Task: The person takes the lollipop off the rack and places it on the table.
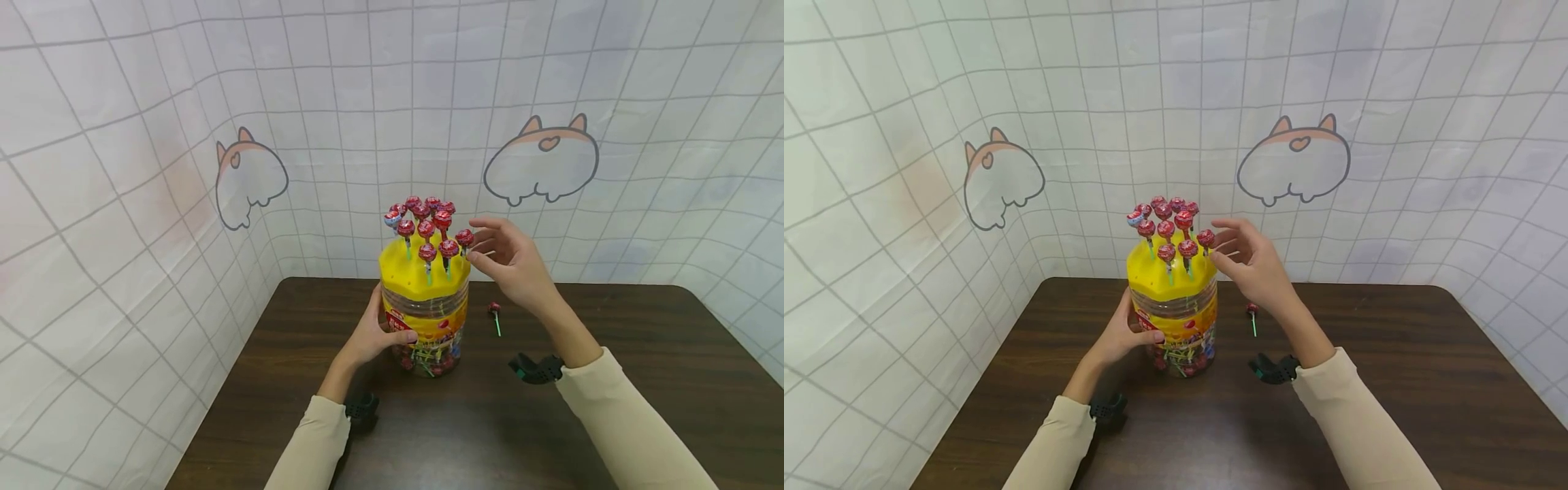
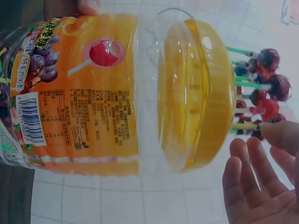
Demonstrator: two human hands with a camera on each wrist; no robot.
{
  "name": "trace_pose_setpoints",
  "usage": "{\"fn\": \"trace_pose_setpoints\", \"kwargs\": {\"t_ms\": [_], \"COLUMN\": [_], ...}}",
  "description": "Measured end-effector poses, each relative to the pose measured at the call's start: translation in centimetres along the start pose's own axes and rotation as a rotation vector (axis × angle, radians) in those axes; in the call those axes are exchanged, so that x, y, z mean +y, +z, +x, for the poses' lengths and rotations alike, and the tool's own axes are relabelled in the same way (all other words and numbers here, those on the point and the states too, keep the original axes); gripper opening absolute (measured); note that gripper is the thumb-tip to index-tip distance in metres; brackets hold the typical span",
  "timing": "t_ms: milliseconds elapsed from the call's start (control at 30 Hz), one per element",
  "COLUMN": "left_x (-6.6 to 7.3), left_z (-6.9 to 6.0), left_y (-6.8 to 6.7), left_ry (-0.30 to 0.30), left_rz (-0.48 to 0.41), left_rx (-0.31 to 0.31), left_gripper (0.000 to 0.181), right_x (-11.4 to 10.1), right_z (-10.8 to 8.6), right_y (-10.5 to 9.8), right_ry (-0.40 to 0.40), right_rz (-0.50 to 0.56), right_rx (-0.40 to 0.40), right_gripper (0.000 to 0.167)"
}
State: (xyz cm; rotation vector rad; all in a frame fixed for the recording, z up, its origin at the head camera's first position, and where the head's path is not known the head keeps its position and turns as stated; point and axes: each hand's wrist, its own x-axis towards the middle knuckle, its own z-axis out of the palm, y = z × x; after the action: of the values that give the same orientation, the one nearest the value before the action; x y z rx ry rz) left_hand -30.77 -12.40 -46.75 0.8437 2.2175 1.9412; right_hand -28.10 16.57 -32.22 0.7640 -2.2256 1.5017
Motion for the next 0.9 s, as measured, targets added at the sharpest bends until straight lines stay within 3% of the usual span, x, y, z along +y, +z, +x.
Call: {"fn": "trace_pose_setpoints", "kwargs": {"t_ms": [433,733,900], "left_x": [0.0,0.0,-0.1], "left_z": [0.0,0.1,0.1], "left_y": [0.0,0.0,0.1], "left_ry": [0.011,0.004,0.011], "left_rz": [-0.010,-0.016,-0.031], "left_rx": [-0.001,0.005,0.004], "left_gripper": [0.107,0.109,0.110], "right_x": [-0.7,-2.3,-2.6], "right_z": [0.8,1.6,1.8], "right_y": [0.8,-0.3,-1.0], "right_ry": [-0.071,-0.125,-0.115], "right_rz": [-0.038,0.031,0.053], "right_rx": [0.020,0.107,0.125], "right_gripper": [0.044,0.040,0.040]}}
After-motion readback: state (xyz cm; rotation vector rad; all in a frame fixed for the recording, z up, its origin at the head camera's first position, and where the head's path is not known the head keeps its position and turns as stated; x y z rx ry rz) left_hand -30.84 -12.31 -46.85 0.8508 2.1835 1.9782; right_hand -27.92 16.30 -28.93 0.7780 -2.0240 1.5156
